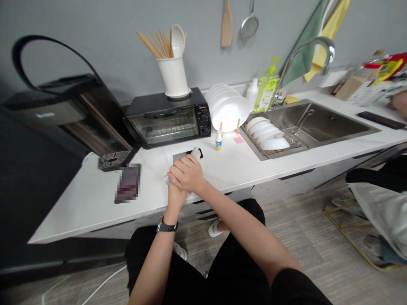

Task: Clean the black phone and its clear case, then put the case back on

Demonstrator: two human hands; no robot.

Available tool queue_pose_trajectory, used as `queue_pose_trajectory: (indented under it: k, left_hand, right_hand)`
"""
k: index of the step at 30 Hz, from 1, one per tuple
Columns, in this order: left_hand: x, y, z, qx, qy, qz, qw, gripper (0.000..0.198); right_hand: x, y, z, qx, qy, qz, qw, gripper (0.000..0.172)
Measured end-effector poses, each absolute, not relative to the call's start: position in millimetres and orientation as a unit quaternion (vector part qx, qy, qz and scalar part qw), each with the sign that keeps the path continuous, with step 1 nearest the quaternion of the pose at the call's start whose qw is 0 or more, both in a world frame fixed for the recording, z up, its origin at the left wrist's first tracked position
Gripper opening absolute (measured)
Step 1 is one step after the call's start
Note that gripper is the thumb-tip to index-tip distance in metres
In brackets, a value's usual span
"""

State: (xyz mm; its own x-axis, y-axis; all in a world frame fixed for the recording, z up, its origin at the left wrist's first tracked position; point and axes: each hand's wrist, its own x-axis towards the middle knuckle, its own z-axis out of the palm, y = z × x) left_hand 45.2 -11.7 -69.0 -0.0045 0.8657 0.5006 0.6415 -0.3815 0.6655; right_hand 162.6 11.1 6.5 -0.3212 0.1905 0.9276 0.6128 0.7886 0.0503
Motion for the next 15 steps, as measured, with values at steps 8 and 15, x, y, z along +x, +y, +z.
queue_pose_trajectory:
  k: [8,15]
  left_hand:
    - [45,-16,-58,0.704,0.531,0.450,0.142,0.017]
    - [49,-21,-50,0.688,0.525,0.465,0.186,0.025]
  right_hand:
    - [163,22,24,-0.294,-0.788,-0.101,0.531,0.039]
    - [142,13,21,-0.408,-0.586,0.163,0.680,0.047]
